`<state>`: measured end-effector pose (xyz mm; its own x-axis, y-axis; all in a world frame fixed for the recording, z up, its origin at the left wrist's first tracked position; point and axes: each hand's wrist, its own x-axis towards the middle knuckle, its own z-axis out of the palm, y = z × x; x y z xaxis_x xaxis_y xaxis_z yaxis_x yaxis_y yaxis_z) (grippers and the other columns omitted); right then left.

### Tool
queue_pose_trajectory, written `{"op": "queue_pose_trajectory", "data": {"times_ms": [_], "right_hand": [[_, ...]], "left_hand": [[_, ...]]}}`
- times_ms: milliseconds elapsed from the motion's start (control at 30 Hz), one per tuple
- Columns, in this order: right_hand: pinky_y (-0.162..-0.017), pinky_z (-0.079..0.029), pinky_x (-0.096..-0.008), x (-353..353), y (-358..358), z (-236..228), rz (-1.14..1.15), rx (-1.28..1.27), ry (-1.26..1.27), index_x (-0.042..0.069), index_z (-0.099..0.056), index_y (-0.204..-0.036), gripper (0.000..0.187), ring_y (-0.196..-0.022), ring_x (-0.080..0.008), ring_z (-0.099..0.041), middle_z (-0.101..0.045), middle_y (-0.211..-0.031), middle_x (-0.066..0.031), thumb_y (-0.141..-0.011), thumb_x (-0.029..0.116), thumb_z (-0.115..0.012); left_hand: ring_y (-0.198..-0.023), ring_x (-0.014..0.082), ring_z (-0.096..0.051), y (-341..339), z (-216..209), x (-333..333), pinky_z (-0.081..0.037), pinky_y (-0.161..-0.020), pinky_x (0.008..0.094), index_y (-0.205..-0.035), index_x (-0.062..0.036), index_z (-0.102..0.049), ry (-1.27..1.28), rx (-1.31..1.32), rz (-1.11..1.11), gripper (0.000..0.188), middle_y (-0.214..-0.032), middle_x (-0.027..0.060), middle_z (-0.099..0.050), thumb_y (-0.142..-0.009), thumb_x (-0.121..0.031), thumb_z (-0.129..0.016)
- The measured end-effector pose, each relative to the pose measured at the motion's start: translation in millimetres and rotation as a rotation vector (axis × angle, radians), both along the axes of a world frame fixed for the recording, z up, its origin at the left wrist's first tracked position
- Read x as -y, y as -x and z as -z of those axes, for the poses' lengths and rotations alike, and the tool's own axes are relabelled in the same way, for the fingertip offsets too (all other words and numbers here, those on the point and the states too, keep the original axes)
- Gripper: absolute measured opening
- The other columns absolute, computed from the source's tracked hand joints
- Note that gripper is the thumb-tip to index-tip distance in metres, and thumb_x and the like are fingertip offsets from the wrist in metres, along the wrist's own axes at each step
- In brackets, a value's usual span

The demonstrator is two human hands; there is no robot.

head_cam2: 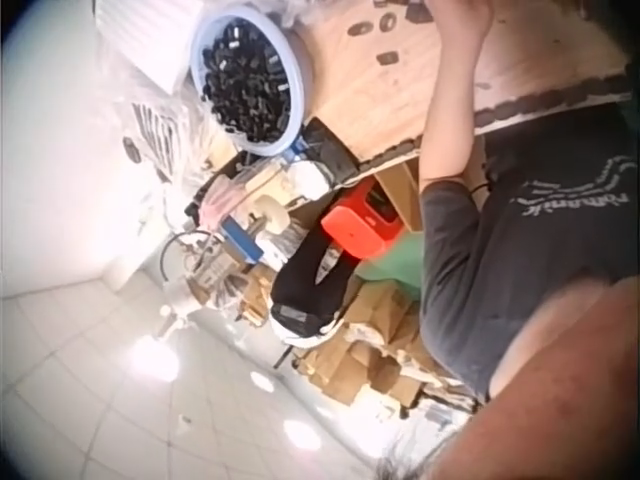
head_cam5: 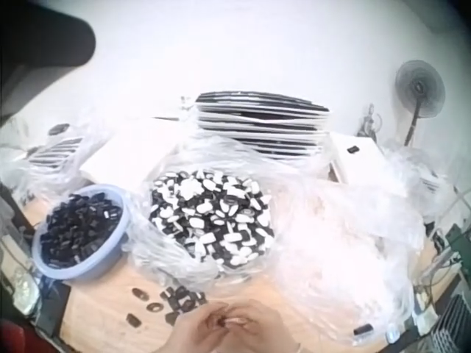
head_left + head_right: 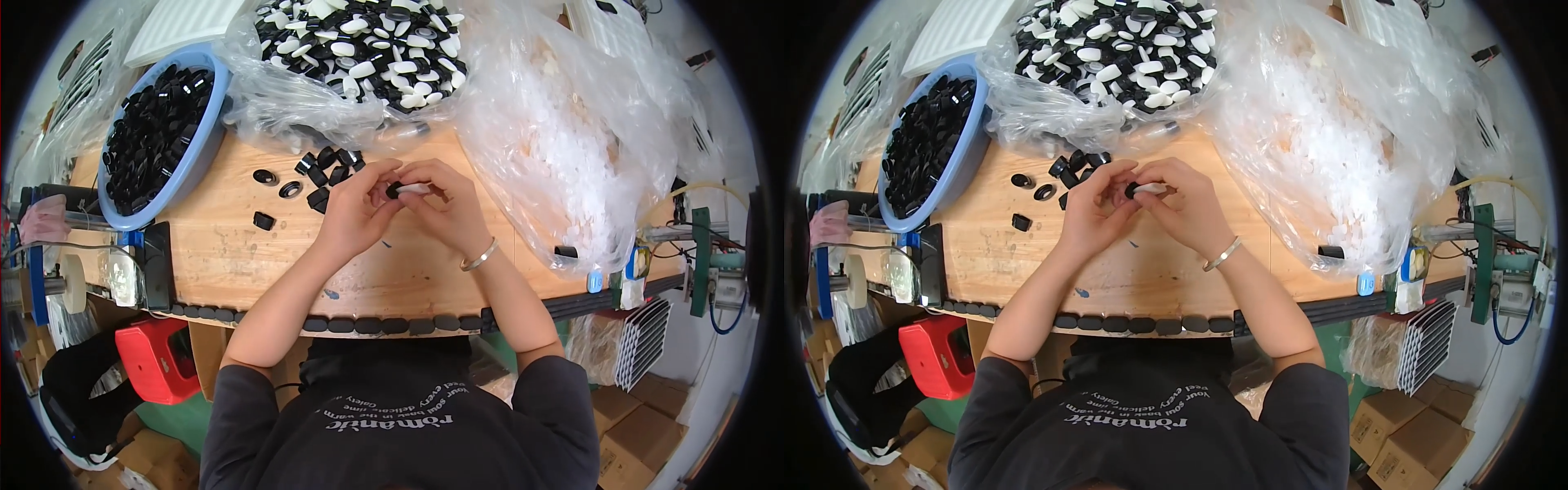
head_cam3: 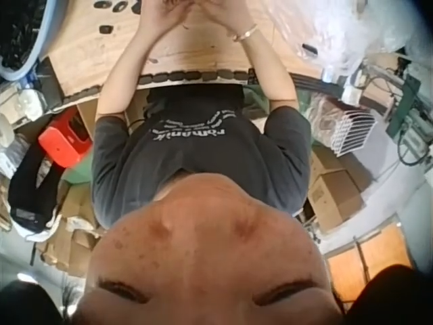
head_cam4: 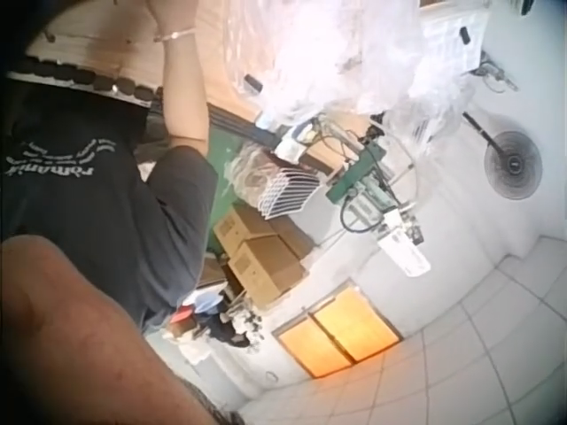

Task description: The recorder is manually assembling small black plastic rings with white plastic inserts at a workstation.

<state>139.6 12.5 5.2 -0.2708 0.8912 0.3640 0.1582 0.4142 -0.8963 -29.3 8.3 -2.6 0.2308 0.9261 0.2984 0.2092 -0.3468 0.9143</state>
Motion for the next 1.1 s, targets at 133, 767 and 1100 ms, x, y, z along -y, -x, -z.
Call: {"op": "queue_pose_trajectory", "data": {"times_ms": [133,767,1100], "right_hand": [[-0.072,-0.054,-0.0259,2.2,-0.1,8.9,0.025,-0.079,0.119,-0.001,-0.063,-0.094,0.017,-0.086,-0.0165,-0.063,-0.062,-0.101,-0.0087,-0.078,-0.004,-0.066],[-0.063,-0.046,-0.0203,5.3,-2.5,-3.4,0.014,0.109,0.161,0.000,-0.062,-0.094,0.015,-0.078,-0.0097,-0.059,-0.060,-0.091,-0.0044,-0.081,-0.006,-0.059],[-0.065,-0.048,-0.0210,3.9,-4.6,-0.1,0.064,0.118,0.336,-0.001,-0.064,-0.091,0.010,-0.080,-0.0095,-0.058,-0.060,-0.094,-0.0050,-0.081,-0.003,-0.063]], "left_hand": [[-0.071,0.0084,-0.053,0.9,2.0,-1.4,-0.044,-0.066,0.0213,-0.118,-0.0016,-0.053,-0.038,0.022,0.005,0.048,-0.096,0.0058,-0.066,-0.074,0.004,-0.069],[-0.080,0.0281,-0.064,6.9,-4.4,-1.6,-0.053,-0.068,0.0329,-0.106,-0.0002,-0.058,-0.077,-0.159,-0.007,0.038,-0.092,0.0152,-0.064,-0.070,0.002,-0.070],[-0.081,0.0298,-0.065,6.3,-7.8,-1.3,-0.054,-0.069,0.0340,-0.107,0.0009,-0.056,-0.050,-0.184,0.049,0.038,-0.092,0.0177,-0.063,-0.071,0.004,-0.069]]}}
